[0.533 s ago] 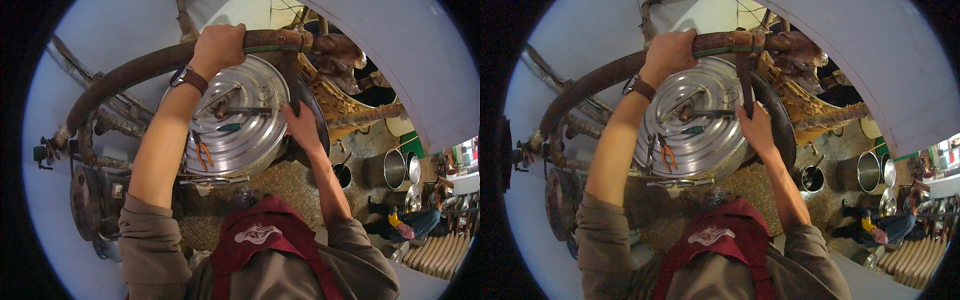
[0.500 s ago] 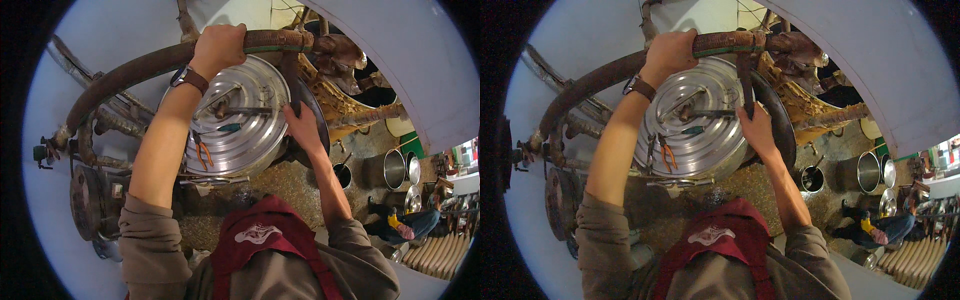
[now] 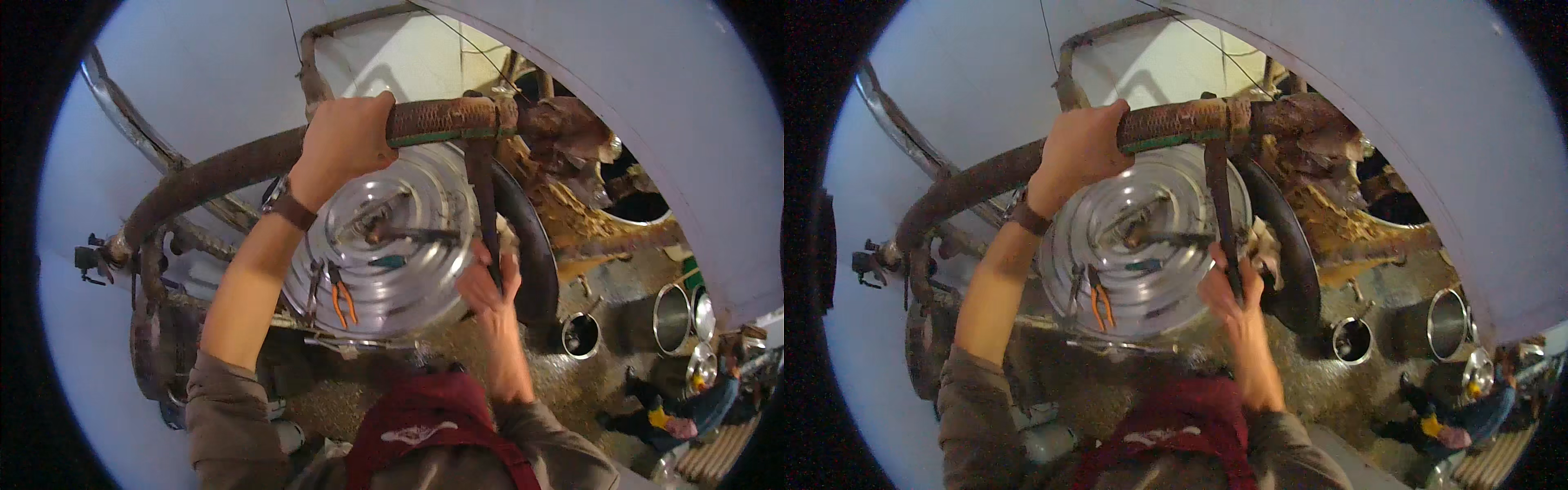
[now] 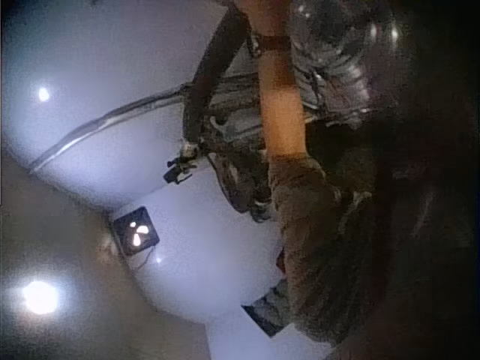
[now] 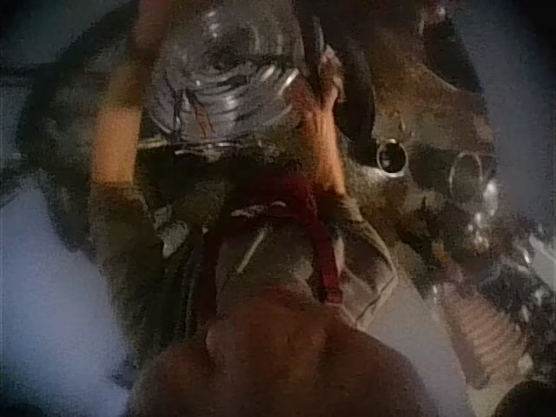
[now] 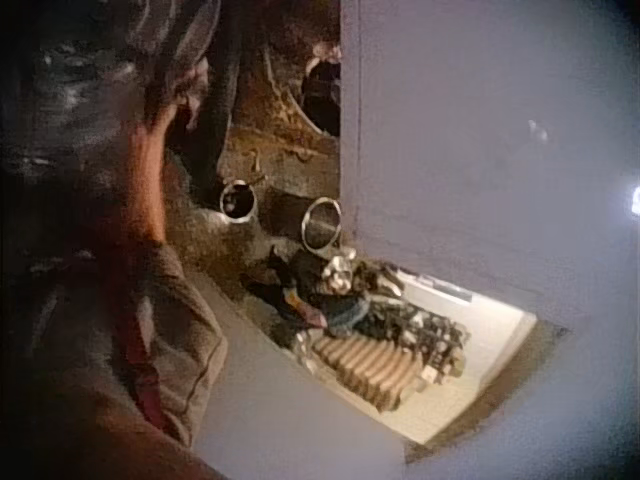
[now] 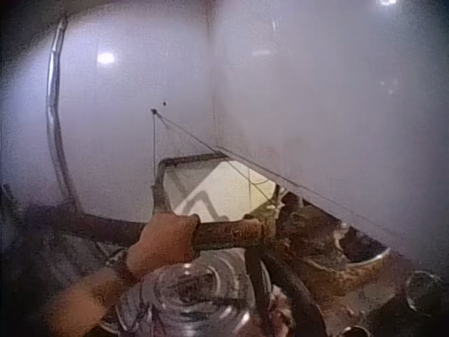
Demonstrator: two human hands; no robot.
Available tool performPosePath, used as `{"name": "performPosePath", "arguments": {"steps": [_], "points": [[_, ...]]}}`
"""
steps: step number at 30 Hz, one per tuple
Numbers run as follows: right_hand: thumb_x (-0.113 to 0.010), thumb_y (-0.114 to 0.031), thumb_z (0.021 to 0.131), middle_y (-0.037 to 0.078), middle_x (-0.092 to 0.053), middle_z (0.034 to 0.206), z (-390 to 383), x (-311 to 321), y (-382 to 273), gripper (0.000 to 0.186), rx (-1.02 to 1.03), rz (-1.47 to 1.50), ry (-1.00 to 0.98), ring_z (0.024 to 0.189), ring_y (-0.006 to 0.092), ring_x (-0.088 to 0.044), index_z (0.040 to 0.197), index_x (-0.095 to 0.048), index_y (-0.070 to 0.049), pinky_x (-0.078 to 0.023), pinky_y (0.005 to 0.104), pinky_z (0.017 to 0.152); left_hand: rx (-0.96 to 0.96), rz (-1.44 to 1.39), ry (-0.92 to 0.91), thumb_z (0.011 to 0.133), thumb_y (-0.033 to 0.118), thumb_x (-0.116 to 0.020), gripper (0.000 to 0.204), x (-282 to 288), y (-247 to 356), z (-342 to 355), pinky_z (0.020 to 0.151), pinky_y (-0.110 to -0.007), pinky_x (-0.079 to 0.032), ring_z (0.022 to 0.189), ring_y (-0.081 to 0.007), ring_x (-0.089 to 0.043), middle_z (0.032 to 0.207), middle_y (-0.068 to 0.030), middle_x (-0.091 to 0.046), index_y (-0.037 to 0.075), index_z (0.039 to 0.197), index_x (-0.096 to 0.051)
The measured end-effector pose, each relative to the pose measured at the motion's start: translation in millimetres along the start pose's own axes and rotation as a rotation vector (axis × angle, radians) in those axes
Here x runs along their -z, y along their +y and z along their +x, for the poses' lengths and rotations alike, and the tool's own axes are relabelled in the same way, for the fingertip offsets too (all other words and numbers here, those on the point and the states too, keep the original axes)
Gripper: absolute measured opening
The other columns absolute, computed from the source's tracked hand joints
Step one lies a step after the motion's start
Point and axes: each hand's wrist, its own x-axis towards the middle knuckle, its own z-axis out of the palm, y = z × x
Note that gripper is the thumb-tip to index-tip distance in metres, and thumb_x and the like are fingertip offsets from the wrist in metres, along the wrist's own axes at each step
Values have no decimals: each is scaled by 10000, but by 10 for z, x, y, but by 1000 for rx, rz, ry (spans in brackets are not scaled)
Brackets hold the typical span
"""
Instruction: The person uses a hammer and pliers to repeatedly strike and adjust a pipe joint above a large metal container. They reposition the tools and the pipe several times, then place the tools on the container lid and walk away.
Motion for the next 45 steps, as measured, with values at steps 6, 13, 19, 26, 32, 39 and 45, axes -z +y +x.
{"name": "performPosePath", "arguments": {"steps": [6,13,19,26,32,39,45], "points": [[-496,-238,1152,-10,-533,584,-27,21,317,262,78,836,-84,373,42,-455,1207,-430,10,-518,192,387,18,67,48,722,273,-808,364,-25,61,-23,727,-530,-569,811,-420,-721,819,-182,-721,58,974,-658],[-426,-228,1176,-37,-450,606,50,-393,222,280,42,806,-46,376,31,-443,1279,-430,32,-418,182,332,18,86,30,738,324,-838,450,26,77,21,740,-537,-570,817,-425,-723,848,-186,-735,82,1090,-699],[-419,-252,1177,-17,-442,624,206,-1014,194,269,49,823,74,372,48,-417,1228,-446,11,-417,205,340,18,66,16,744,320,-836,457,20,74,35,750,-536,-572,830,-430,-724,857,-187,-737,73,1098,-688],[-454,-223,1168,-36,-390,665,499,-1537,397,236,25,622,344,410,49,-358,1140,-578,-25,-328,233,356,7,51,6,748,312,-818,433,62,74,28,734,-547,-571,836,-436,-726,864,-210,-736,72,1080,-679],[-509,-226,1148,-48,-376,654,-116,-1261,418,148,-53,30,854,411,58,-309,1097,-583,-108,-255,241,357,3,24,18,747,303,-809,423,46,42,-2,745,-550,-572,845,-435,-728,866,-206,-733,64,1068,-673],[-515,-289,1148,-43,-408,662,-658,-1490,491,183,-100,-947,936,419,67,-326,1183,-532,-110,-269,256,381,-29,3,80,732,239,-793,322,-9,14,-13,740,-537,-573,814,-431,-723,831,-190,-721,45,945,-649],[-475,-282,1148,4,-565,703,-165,-1459,149,308,288,-2077,743,569,78,-506,1281,-590,-30,-390,270,502,-51,-57,128,719,223,-794,313,-24,-19,-38,723,-536,-572,806,-427,-723,823,-184,-720,46,934,-651]]}}
